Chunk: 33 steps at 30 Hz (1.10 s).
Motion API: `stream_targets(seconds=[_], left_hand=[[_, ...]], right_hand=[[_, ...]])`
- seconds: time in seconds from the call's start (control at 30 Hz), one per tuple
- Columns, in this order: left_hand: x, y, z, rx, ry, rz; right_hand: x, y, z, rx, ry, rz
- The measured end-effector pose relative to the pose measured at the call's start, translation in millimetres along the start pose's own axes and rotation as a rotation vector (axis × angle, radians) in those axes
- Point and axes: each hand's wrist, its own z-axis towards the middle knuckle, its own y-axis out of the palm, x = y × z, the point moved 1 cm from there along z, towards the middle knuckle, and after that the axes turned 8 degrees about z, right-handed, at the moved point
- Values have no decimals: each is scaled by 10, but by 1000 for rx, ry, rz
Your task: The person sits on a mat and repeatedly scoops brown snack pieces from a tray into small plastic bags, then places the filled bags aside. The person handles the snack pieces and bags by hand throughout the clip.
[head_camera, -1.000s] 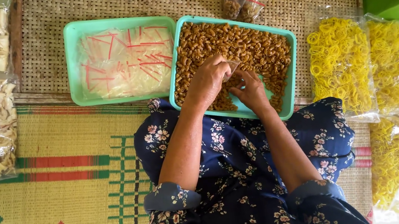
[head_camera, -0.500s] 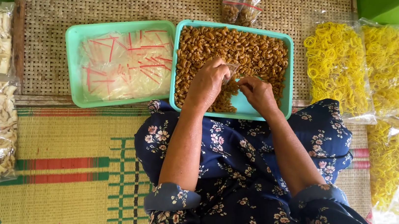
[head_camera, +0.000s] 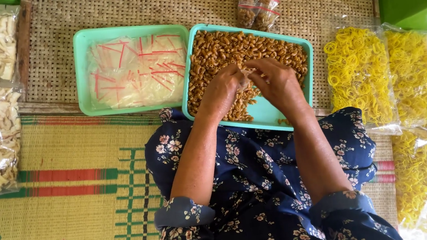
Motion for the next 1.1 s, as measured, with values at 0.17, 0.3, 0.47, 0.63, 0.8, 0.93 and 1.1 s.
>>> stream_targets(seconds=[0.17, 0.3, 0.47, 0.63, 0.8, 0.93, 1.1], left_hand=[[-81, 115, -1, 24, 18, -12], [-86, 116, 9, 42, 15, -27], [-79, 119, 27, 20, 8, -13], [-101, 103, 44, 8, 17, -7], [-128, 142, 35, 17, 20, -36], [-124, 118, 43, 7, 11, -64], [-126, 167, 47, 18, 10, -9]], right_hand=[[868, 63, -481, 43, 113, -135], [1515, 220, -990, -41, 359, -150], [1658, 430, -978, -55, 420, -119], [1764, 672, -782, -47, 405, -68], [1544, 660, -643, -33, 405, -154], [1435, 627, -658, 75, 438, 67], [1508, 561, -684, 89, 346, 9]])
